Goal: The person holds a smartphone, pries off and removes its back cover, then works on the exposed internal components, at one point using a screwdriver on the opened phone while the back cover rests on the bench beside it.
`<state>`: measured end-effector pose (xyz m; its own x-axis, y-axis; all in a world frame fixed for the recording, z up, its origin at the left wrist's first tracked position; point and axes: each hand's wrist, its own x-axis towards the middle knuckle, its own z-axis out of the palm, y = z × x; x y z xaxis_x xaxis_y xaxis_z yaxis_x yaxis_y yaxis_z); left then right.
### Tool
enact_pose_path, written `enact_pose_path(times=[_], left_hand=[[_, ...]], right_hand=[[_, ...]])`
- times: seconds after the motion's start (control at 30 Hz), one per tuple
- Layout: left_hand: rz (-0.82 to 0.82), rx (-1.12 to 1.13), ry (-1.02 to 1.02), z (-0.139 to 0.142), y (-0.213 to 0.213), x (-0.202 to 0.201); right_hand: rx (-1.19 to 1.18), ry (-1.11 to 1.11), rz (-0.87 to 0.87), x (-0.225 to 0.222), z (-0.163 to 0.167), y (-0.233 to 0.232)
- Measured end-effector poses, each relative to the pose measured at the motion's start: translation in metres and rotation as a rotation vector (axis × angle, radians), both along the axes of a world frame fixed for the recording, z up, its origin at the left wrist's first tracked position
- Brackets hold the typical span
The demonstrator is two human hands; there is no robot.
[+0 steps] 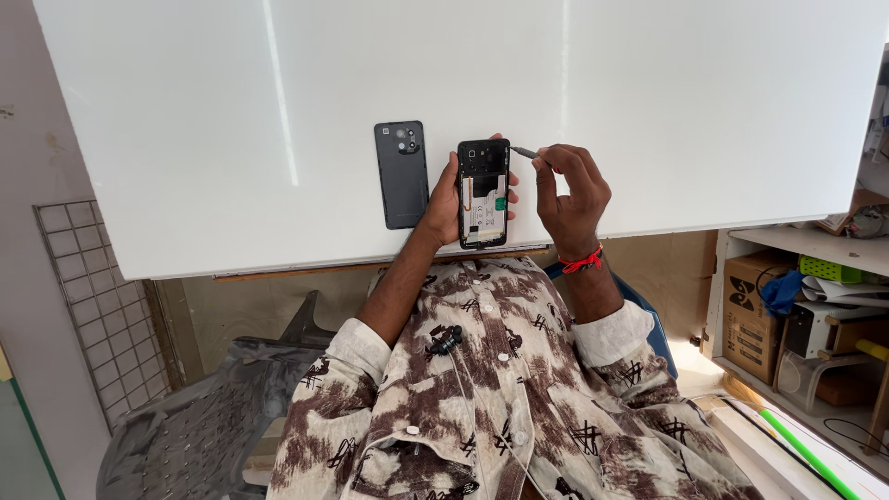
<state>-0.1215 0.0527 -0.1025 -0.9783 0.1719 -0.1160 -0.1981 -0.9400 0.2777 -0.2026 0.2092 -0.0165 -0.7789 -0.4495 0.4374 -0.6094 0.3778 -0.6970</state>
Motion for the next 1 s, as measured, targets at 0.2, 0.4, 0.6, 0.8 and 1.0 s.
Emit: enact_pose_path(times=[0.2,0.4,0.6,0.8,1.0], left_hand=[[-0.007,0.020,-0.007,0.000,0.000,0.001],[-0.006,0.013,-0.039,-0.002,0.000,0.001],[0.000,-0.013,-0.040,-0.001,-0.001,0.000],[-0.003,-0.015,-0.032,-0.001,-0.002,0.001],[0.003,-0.021,-0.052,0.000,-0.001,-0.001]], right_hand=[[0.031,-0.078,0.060,-0.003,0.004,-0.002],[0.105,-0.101,0.086,-0.004,0.013,-0.005],[0.189,-0.079,0.010,-0.011,0.008,-0.010],[0.178,-0.033,0.056,-0.022,-0.004,-0.013],[0.241,-0.053,0.213,-0.036,0.009,-0.009]])
